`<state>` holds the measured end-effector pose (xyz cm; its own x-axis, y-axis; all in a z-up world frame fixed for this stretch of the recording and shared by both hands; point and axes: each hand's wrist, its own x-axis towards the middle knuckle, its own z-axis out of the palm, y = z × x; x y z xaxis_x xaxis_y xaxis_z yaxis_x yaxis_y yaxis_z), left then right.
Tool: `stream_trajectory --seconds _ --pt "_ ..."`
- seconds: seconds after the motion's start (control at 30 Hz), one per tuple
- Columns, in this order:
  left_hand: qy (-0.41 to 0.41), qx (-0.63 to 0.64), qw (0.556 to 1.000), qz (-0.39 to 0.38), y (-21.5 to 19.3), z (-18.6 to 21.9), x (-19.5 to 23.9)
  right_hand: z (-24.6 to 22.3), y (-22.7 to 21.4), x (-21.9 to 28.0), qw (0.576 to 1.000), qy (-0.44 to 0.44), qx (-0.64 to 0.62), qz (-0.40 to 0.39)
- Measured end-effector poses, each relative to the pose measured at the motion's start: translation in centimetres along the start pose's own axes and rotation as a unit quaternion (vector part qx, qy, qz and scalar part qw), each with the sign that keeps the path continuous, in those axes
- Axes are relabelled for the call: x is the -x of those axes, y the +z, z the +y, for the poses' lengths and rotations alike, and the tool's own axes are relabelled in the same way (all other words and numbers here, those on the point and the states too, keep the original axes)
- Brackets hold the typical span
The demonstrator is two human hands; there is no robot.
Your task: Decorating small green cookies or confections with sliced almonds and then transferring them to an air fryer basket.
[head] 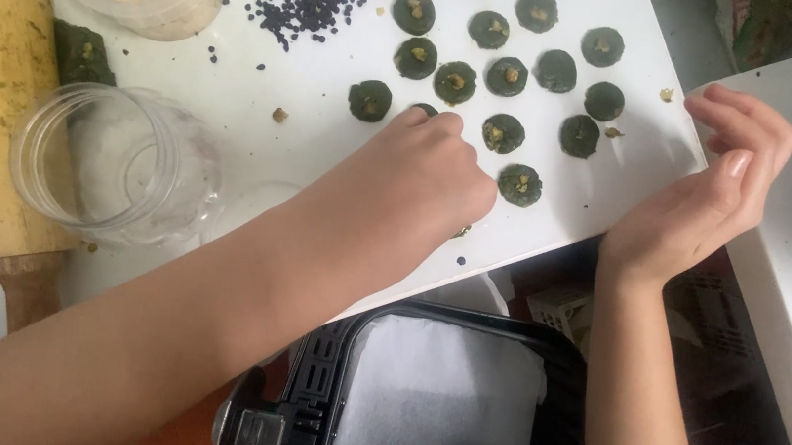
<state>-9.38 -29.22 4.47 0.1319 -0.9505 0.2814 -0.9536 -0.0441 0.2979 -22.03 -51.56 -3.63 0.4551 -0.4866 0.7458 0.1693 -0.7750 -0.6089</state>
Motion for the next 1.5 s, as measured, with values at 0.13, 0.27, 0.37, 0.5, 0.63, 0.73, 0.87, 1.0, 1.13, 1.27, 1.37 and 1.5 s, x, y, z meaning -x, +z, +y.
stream_trajectory --seconds 0.13,0.27,0.37,0.5,0.63,0.73,0.87,1.0,1.13,1.27,1.37,1.5 --pt "-0.009 -0.010 1.000 -0.024 -0.1 0.4 0.0 -0.8 0.3 0.0 1.000 0.019 0.004 0.013" --pt "-0.015 -0.005 1.000 -0.024 -0.1 0.6 -0.2 -0.6 0.2 0.0 1.000 0.013 0.004 0.010" --pt "-0.025 -0.003 0.998 -0.057 -0.4 0.3 -0.2 0.8 -0.4 0.2 1.000 -0.007 0.016 -0.006" --pt "-0.014 0.008 0.999 -0.032 -0.7 0.0 0.4 -0.7 0.4 -0.2 1.000 0.013 0.009 0.015" --pt "-0.006 0.015 0.999 -0.027 -0.5 0.0 0.4 -0.7 0.4 -0.1 1.000 0.021 0.005 0.017" --pt "-0.014 0.020 0.999 -0.028 -0.3 0.0 0.5 0.3 0.0 0.0 1.000 0.013 0.004 0.008" --pt "-0.016 0.012 1.000 -0.023 -0.3 -0.2 0.5 -0.8 0.3 -0.1 1.000 0.019 0.015 0.016" --pt "-0.031 0.047 0.998 -0.027 -0.5 -0.3 0.6 -0.6 0.3 0.0 1.000 0.024 0.010 0.013" --pt "-0.024 0.025 0.999 -0.020 -0.8 -0.6 1.0 0.0 0.0 0.0 1.000 0.010 0.011 0.007" --pt "-0.055 0.035 0.998 -0.018 -3.2 -0.7 1.5 -0.8 0.4 -0.3 1.000 0.011 0.008 0.015" --pt "-0.049 -0.016 0.998 0.036 -5.0 -0.8 3.5 -0.8 0.4 -0.2 1.000 0.017 0.013 0.015" --pt "-0.076 -0.047 0.993 0.077 -7.7 0.3 6.3 -0.7 0.0 -0.3 1.000 0.019 0.002 0.017"
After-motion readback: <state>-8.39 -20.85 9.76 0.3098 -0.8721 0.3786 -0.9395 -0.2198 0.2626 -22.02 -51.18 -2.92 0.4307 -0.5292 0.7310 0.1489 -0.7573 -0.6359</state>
